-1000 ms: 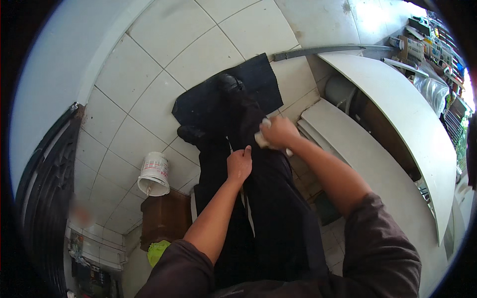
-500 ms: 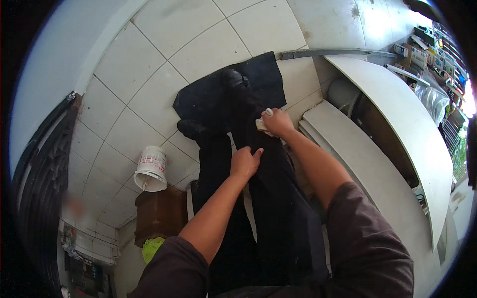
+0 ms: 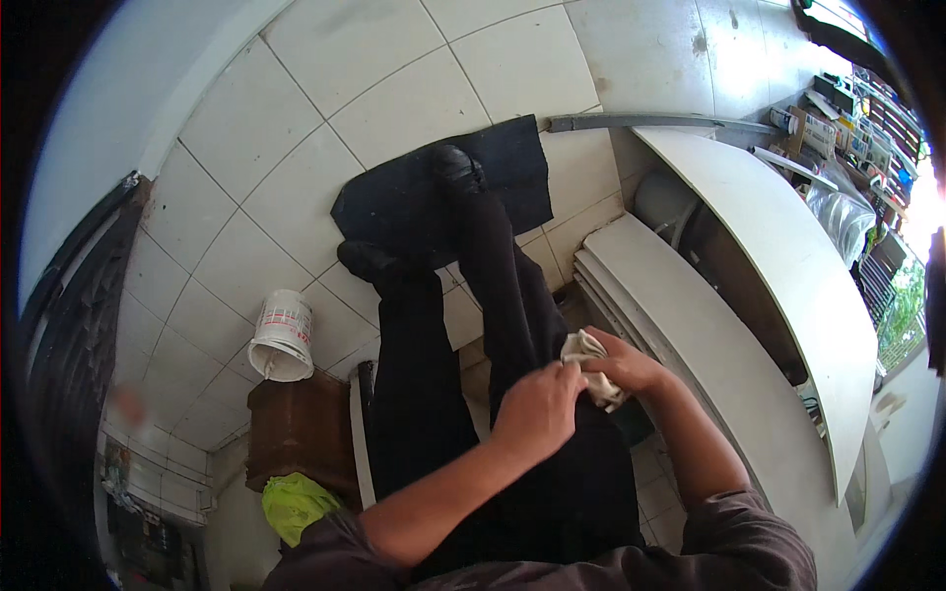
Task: Wiping pants with a cloth and adjusting the belt.
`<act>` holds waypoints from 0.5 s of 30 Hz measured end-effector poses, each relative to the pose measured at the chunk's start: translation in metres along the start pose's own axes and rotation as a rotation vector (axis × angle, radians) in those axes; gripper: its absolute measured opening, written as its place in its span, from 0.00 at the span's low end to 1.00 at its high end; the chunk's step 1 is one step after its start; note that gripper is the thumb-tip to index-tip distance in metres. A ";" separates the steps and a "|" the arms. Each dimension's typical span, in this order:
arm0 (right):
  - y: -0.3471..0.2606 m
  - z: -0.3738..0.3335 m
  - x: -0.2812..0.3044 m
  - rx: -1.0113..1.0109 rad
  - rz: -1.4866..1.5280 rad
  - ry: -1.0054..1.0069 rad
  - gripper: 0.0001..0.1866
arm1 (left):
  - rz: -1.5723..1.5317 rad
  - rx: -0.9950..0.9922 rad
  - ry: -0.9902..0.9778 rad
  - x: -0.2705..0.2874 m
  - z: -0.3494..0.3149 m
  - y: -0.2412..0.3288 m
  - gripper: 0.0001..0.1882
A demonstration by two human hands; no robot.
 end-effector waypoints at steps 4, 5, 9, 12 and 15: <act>-0.010 -0.028 -0.006 -0.076 -0.129 -0.172 0.19 | -0.073 0.070 -0.035 0.007 -0.031 0.009 0.08; -0.007 -0.029 -0.008 -0.075 -0.113 -0.192 0.20 | -0.131 0.159 -0.031 0.009 -0.036 -0.003 0.09; 0.012 -0.024 -0.013 -0.208 0.037 -0.220 0.20 | -0.261 0.563 0.076 0.011 -0.028 -0.086 0.19; 0.035 -0.013 -0.010 -0.298 0.042 -0.251 0.17 | -0.017 0.743 0.034 -0.008 -0.007 -0.155 0.33; 0.057 -0.022 -0.007 -0.263 -0.073 -0.358 0.13 | -0.094 0.869 -0.130 -0.035 0.001 -0.167 0.34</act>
Point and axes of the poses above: each hand's wrist, its own z-axis towards the middle knuckle, its own x-axis out of the back of the hand, y = z × x, the point moved 6 cm from there along z, towards the middle knuckle, and after that the axes turned 1 degree about x, right-handed, at the moved point
